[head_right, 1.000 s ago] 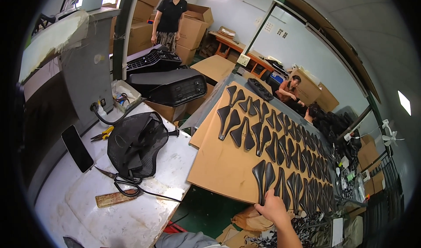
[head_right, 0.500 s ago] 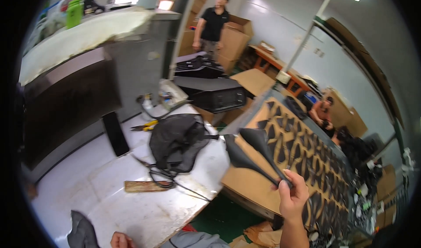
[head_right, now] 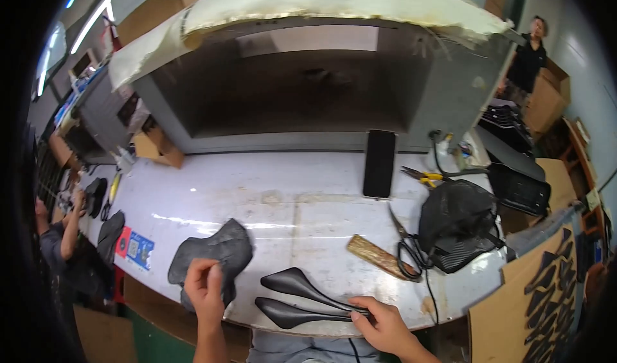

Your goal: The recorder is manually assembling a bicycle saddle by fitting and stretching the cover material over the seat base.

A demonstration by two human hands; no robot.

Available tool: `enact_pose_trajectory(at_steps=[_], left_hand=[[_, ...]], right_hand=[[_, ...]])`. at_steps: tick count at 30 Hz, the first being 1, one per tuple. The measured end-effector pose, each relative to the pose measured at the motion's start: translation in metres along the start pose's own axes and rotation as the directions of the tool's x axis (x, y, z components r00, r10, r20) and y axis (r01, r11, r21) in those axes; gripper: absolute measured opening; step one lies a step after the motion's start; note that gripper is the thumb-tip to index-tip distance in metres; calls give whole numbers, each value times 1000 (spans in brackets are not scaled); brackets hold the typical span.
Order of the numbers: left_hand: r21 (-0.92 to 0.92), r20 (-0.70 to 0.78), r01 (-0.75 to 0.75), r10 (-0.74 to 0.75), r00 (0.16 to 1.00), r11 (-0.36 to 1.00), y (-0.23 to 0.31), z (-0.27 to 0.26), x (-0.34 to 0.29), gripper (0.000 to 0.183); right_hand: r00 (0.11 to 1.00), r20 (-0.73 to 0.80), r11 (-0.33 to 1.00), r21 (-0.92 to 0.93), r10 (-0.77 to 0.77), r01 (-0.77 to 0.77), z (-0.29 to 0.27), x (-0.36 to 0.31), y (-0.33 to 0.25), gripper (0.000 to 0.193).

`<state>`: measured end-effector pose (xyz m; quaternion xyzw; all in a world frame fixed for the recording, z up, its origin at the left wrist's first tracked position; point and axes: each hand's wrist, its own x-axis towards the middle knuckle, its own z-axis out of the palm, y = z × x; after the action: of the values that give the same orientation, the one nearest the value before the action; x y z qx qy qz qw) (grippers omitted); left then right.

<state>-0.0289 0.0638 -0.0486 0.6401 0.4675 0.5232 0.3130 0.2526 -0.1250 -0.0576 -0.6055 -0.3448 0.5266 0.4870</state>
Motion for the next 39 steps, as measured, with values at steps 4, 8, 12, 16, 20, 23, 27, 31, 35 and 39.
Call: enact_pose_trajectory(at_steps=[4,8,12,16,20,23,27,31,35,39], left_hand=[[288,225,-276,215,950,917,1,-5,19,12],[615,492,-534,246,835,580,10,7,24,17],[651,621,-699,321,715,297,-8,10,24,7],[578,681,-772,364,635,266,-17,-1,27,5],[554,677,-768,363,640,322,-14,-4,26,10],[556,546,-673,396,738,487,-11,-6,28,10],[542,409,-495,301,861,679,-15,-15,25,8],[512,302,-267,120,946,817,-17,-24,23,5],[391,266,-65,-45,963,918,-21,-24,26,8],[387,246,-11,-92,965,922,-22,-32,27,10]], right_hand=[[853,15,558,-750,-522,355,4,15,-26,38],[774,-50,539,-746,-632,392,4,17,-27,38],[774,-9,588,-656,-633,473,10,12,-36,33],[777,41,589,-628,-628,509,19,15,-37,31],[726,150,501,-630,-671,594,35,22,-42,31],[688,236,461,-591,-686,662,53,29,-51,29],[641,351,462,-472,-682,751,79,45,-64,23],[734,422,596,-428,-532,679,109,86,-64,16],[651,482,379,-548,-586,746,141,141,-57,18],[520,619,42,-619,-589,784,166,163,-47,18]])
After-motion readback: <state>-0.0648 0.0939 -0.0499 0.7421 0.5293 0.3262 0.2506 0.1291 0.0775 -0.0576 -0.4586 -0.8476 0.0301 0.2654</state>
